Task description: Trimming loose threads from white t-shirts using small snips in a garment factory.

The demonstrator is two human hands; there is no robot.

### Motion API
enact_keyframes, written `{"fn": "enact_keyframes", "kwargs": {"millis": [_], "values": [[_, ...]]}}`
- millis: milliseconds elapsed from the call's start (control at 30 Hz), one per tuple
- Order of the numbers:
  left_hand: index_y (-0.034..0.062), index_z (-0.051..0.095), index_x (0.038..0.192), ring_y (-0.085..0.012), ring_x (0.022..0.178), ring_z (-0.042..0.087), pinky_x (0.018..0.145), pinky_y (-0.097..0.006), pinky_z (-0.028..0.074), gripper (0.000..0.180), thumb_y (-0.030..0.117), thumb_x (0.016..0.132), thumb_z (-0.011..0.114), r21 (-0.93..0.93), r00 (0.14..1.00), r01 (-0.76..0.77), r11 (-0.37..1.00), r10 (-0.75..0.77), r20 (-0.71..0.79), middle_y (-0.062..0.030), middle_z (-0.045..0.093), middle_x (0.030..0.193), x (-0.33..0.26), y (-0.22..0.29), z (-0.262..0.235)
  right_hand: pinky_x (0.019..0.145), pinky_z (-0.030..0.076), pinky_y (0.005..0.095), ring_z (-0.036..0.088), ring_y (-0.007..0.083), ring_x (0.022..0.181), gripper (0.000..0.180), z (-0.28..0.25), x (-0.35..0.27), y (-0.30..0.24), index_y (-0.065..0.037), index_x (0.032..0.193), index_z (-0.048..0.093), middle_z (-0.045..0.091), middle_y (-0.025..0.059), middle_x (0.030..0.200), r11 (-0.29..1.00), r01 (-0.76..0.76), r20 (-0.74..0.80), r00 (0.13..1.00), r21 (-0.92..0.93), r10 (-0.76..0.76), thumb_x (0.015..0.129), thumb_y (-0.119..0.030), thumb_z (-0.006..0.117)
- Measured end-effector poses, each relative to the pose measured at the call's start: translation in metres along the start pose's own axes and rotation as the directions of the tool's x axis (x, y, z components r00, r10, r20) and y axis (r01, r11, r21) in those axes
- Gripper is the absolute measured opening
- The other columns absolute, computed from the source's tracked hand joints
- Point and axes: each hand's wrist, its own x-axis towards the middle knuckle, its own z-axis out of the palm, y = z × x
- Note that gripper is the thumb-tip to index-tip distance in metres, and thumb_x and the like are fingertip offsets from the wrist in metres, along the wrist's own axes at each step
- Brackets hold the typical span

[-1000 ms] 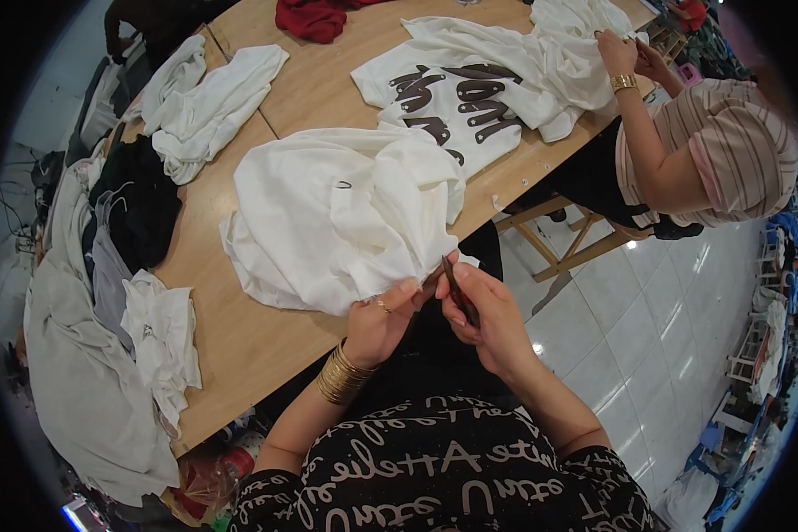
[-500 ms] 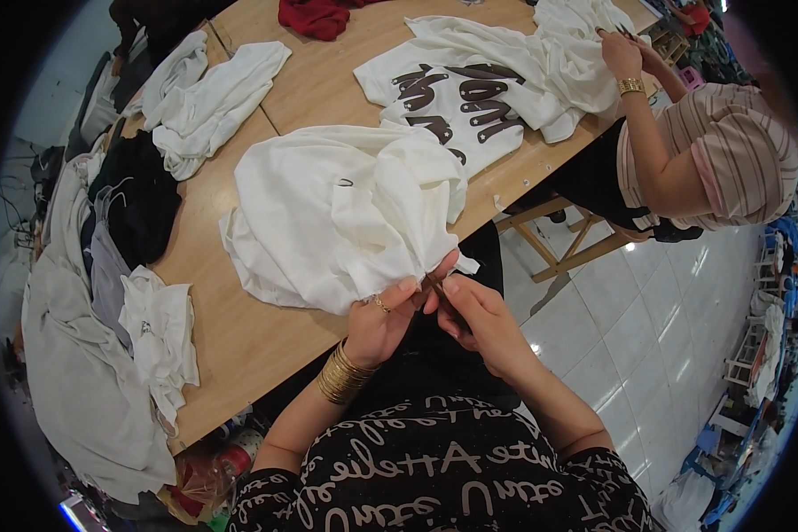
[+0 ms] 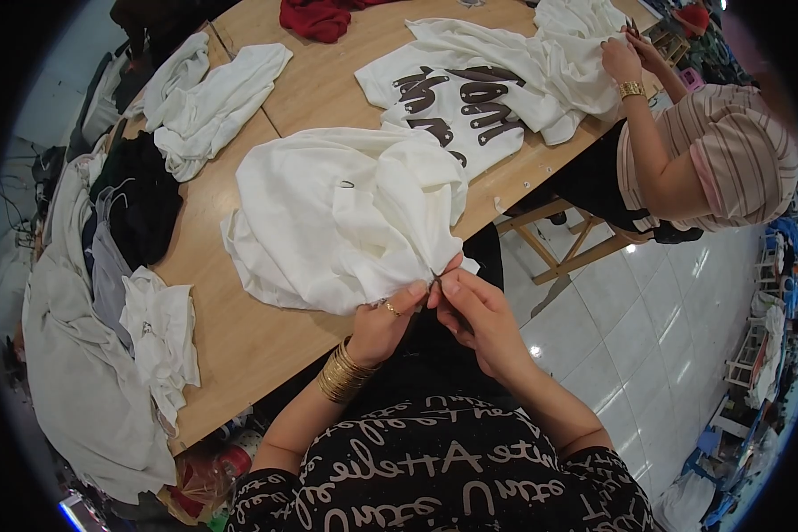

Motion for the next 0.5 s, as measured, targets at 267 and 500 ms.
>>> {"fn": "enact_keyframes", "kwargs": {"millis": [267,500], "values": [[-0.0009,0.036,0.126,-0.0253,0.113,0.047,0.097,-0.039,0.035,0.045,0.011,0.084,0.048,-0.13,0.996,0.082,0.988,-0.076,0.049,-0.0138,0.048,0.122,0.001,0.003,-0.003,0.045,0.025,0.0152,0.031,0.0016,0.051,0.018,-0.006,0.002,0.005,-0.005,0.087,0.053,0.044,-0.0047,0.065,0.984,0.135,-0.066,0.987,-0.12,-0.143,0.088,-0.023,0.05],[-0.002,0.035,0.127,-0.0269,0.117,0.043,0.102,-0.043,0.031,0.045,0.011,0.085,0.045,-0.175,0.985,0.159,0.972,-0.144,0.096,-0.0151,0.044,0.127,-0.001,0.0,-0.011,0.053,0.043,0.0224,0.055,0.0112,0.059,0.022,-0.017,0.016,0.012,-0.004,0.094,0.054,0.06,0.004,0.078,0.43,0.414,0.018,0.737,-0.803,-0.676,0.075,-0.002,0.063]]}}
